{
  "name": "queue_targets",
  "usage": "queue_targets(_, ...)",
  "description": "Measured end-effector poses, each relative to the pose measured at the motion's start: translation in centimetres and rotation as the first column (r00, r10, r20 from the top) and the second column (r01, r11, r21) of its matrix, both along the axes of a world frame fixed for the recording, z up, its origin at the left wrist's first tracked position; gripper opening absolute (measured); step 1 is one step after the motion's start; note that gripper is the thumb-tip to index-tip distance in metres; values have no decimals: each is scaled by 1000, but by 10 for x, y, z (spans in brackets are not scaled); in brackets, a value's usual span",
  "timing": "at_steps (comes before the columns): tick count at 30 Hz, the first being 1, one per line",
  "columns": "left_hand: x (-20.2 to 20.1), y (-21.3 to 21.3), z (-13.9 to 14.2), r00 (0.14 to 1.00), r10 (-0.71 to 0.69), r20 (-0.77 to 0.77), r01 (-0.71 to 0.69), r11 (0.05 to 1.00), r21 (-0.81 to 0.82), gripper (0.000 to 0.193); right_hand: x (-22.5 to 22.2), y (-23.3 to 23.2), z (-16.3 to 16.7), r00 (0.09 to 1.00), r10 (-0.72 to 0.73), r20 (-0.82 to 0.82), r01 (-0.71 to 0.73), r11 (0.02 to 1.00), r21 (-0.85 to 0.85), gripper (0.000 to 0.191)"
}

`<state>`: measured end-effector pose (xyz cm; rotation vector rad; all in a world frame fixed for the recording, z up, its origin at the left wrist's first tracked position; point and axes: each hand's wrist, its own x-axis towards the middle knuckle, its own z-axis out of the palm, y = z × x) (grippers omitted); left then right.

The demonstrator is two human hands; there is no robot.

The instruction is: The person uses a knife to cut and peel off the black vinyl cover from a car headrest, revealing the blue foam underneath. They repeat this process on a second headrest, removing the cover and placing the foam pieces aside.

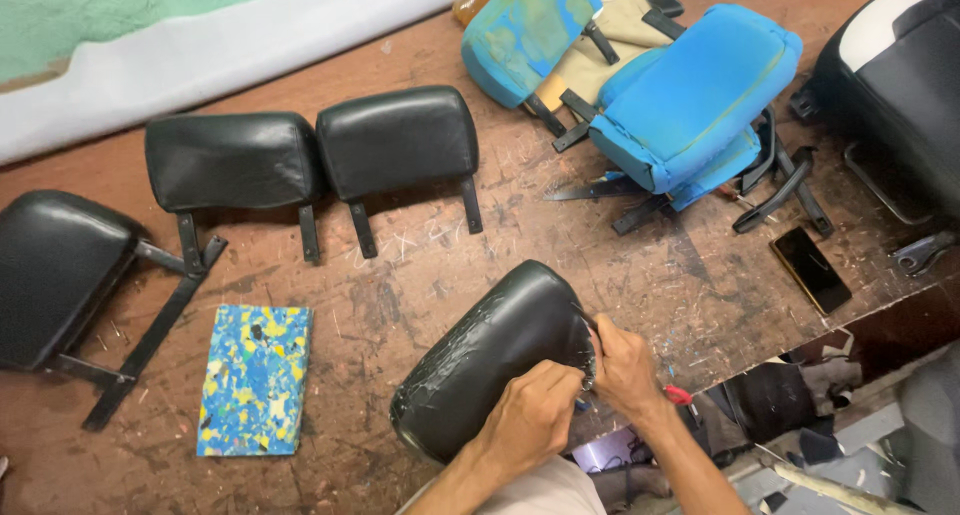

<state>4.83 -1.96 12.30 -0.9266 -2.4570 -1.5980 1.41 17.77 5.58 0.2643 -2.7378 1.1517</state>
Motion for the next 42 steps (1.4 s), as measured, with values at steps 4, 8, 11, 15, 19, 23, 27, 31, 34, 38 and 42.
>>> queue_targets(4,8,4,-3,1000,-6,-4,6,999,43,18,4,10,10,999,31,31,-34,996,83,14)
queue_targets(8,14,9,-8,999,-38,-8,38,998,54,18,7,15,10,999,50,6,-50,998,37,15)
queue_targets(11,19,11,-11,996,-84,25,83,996,27,14,10,16,9,999,1,51,-7,993,114,11)
queue_targets(15,25,15,-17,992,-99,77,102,994,-32,16,14,16,15,998,9,68,-19,989,144,14)
queue_targets(19,27,19,-27,984,-142,106,153,982,-108,17,14,16,27,990,-15,139,5,997,71,17)
queue_targets(23,33,26,-38,980,-165,113,182,970,-161,20,13,19,40,965,-49,257,7,987,162,19)
queue_targets(27,39,32,-44,973,-187,138,209,963,-168,19,14,19,50,982,-9,187,-27,981,190,21)
queue_targets(31,41,34,-48,970,-210,124,228,959,-165,24,13,17,63,976,-4,216,-22,992,122,23)
queue_targets(34,43,35,-50,964,-233,129,255,949,-185,27,9,14,74,961,-49,271,-15,973,230,25)
queue_targets(38,47,35,-51,962,-236,138,258,950,-178,24,10,7,88,914,-123,386,-24,934,356,30)
queue_targets(42,50,37,-51,967,-237,91,251,949,-193,39,11,5,97,924,-109,366,-29,936,352,32)
